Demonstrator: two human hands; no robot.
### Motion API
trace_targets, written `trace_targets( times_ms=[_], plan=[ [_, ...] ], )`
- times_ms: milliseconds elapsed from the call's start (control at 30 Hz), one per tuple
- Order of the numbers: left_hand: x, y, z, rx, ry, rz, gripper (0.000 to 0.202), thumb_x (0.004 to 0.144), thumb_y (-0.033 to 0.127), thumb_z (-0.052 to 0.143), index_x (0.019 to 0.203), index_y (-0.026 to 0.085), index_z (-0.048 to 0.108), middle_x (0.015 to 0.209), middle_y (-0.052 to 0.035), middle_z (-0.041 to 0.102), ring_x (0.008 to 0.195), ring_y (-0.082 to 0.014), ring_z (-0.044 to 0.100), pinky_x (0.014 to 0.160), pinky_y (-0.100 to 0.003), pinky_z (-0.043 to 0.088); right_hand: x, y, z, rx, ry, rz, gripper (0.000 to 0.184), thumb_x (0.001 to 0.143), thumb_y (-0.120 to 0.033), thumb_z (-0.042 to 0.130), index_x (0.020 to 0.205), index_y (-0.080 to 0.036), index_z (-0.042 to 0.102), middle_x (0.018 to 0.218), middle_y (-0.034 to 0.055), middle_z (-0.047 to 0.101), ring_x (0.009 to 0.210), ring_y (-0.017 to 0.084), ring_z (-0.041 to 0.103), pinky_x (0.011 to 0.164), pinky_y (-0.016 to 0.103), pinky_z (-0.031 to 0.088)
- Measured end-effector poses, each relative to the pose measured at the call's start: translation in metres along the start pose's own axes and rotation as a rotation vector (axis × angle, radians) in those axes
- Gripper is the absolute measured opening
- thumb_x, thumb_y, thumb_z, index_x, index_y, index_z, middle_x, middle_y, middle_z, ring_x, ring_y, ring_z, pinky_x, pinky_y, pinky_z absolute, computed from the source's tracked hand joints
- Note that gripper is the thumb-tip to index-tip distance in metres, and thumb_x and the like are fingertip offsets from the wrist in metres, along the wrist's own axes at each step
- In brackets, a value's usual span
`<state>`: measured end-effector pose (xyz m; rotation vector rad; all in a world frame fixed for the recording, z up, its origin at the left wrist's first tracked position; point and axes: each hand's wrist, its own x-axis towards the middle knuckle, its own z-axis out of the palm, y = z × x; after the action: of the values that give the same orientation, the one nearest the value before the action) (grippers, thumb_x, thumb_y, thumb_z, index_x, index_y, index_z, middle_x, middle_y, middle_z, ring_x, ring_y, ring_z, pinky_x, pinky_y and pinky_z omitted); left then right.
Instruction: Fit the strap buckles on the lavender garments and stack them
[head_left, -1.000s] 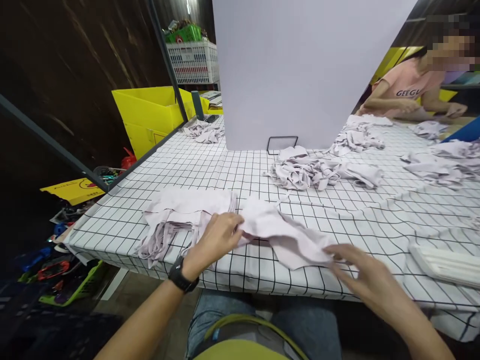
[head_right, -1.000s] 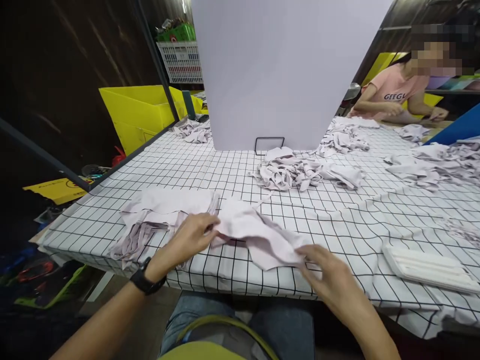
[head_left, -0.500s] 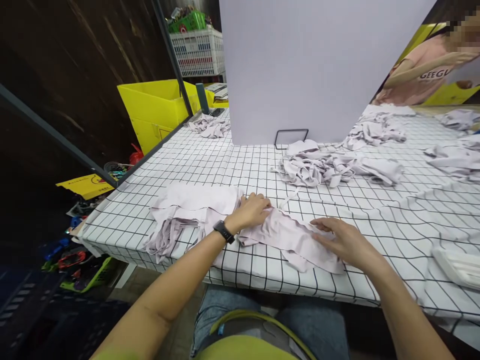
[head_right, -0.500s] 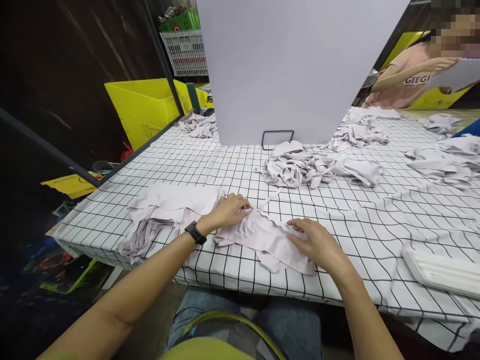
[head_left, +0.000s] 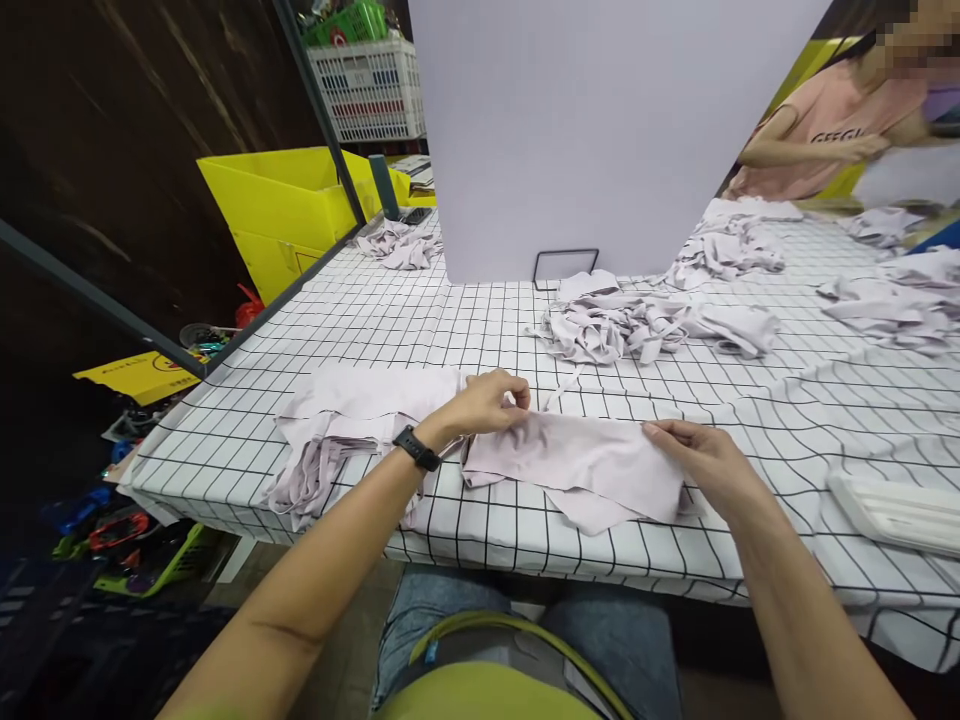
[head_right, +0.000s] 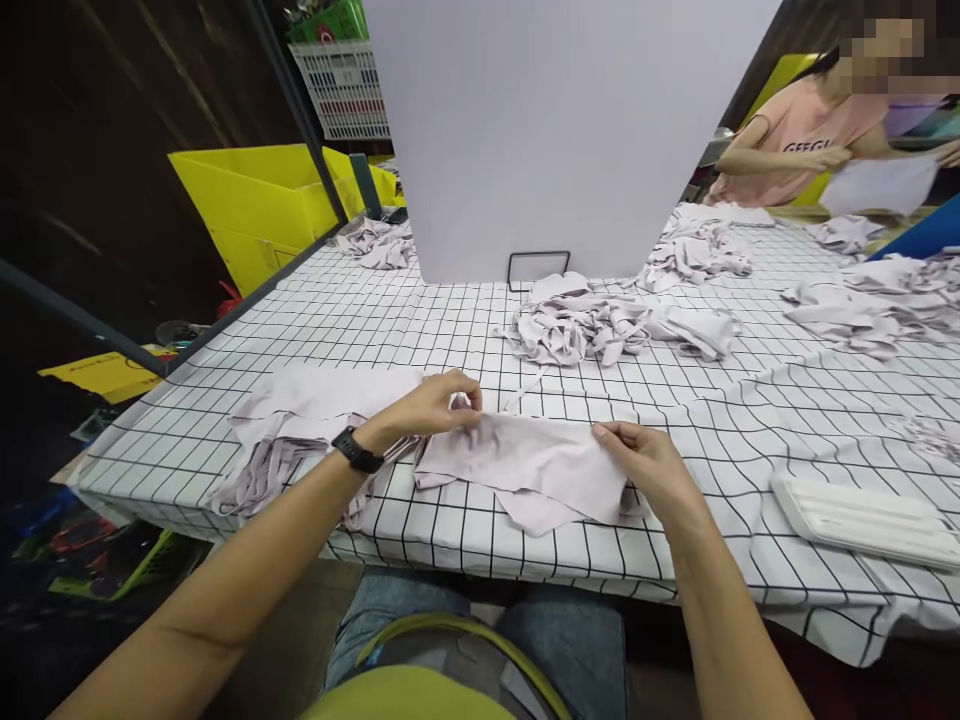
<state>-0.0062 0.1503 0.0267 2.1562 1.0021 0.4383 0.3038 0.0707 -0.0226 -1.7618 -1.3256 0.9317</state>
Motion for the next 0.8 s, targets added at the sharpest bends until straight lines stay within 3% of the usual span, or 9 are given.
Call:
trace_targets(
  times_ms=[100, 267, 433, 567, 700, 800],
  plan=[
    [-0.005, -0.003, -0.007, -0.187, 0.047, 0.114, 0.013, 0.088, 0.029, 0.064, 0.081, 0.019, 0.061, 0.093, -0.0035, 0.066, 0.096, -0.0205, 0.057, 0.093, -0.039, 0.044, -0.003, -0.009, -0.004, 0.167, -0.089, -0.024, 0.046, 0.072, -0.066, 0.079, 0.08, -0.02, 0.078, 0.081, 0.0071, 0.074, 0.074, 0.023, 0.065, 0.063, 0.031, 0.053],
    [-0.005, -0.004, -0.013, -0.458, 0.032, 0.172, 0.02, 0.088, 0.034, 0.067, 0.082, 0.017, 0.058, 0.083, -0.0007, 0.059, 0.079, -0.013, 0.053, 0.079, -0.029, 0.045, -0.006, -0.024, -0.011, 0.3, -0.219, -0.07, 0.04, 0.073, -0.061, 0.084, 0.075, -0.021, 0.077, 0.076, 0.0037, 0.067, 0.074, 0.017, 0.057, 0.066, 0.027, 0.048],
    [-0.006, 0.0, -0.02, -0.368, -0.096, 0.075, 0.017, 0.083, 0.031, 0.074, 0.089, 0.015, 0.072, 0.092, -0.0051, 0.071, 0.085, -0.0145, 0.06, 0.079, -0.029, 0.046, -0.01, -0.032, -0.015, 0.277, -0.276, -0.085, 0.039, 0.077, -0.059, 0.083, 0.073, -0.021, 0.076, 0.075, 0.0032, 0.063, 0.071, 0.016, 0.053, 0.062, 0.025, 0.044],
    [-0.012, 0.01, -0.036, -0.345, -0.161, 0.058, 0.018, 0.081, 0.033, 0.077, 0.083, 0.014, 0.076, 0.087, -0.0062, 0.073, 0.083, -0.0153, 0.063, 0.074, -0.027, 0.047, -0.021, -0.045, -0.024, 0.26, -0.334, -0.158, 0.044, 0.075, -0.062, 0.082, 0.063, -0.021, 0.07, 0.081, 0.0052, 0.062, 0.076, 0.02, 0.055, 0.062, 0.028, 0.046],
    [-0.024, 0.028, -0.065, -0.356, -0.075, 0.116, 0.021, 0.082, 0.033, 0.078, 0.094, 0.016, 0.076, 0.094, -0.0055, 0.073, 0.086, -0.0144, 0.062, 0.073, -0.025, 0.047, -0.035, -0.059, -0.039, 0.13, -0.588, -0.215, 0.039, 0.077, -0.057, 0.081, 0.066, -0.021, 0.073, 0.089, 0.0079, 0.062, 0.084, 0.024, 0.059, 0.066, 0.031, 0.048],
    [-0.035, 0.04, -0.089, -0.272, -0.094, 0.14, 0.024, 0.081, 0.034, 0.08, 0.097, 0.016, 0.077, 0.096, -0.006, 0.074, 0.088, -0.015, 0.062, 0.073, -0.025, 0.046, -0.043, -0.061, -0.05, -0.064, -0.712, -0.288, 0.036, 0.081, -0.054, 0.079, 0.067, -0.022, 0.074, 0.091, 0.0077, 0.063, 0.086, 0.024, 0.061, 0.074, 0.034, 0.046]
  ],
)
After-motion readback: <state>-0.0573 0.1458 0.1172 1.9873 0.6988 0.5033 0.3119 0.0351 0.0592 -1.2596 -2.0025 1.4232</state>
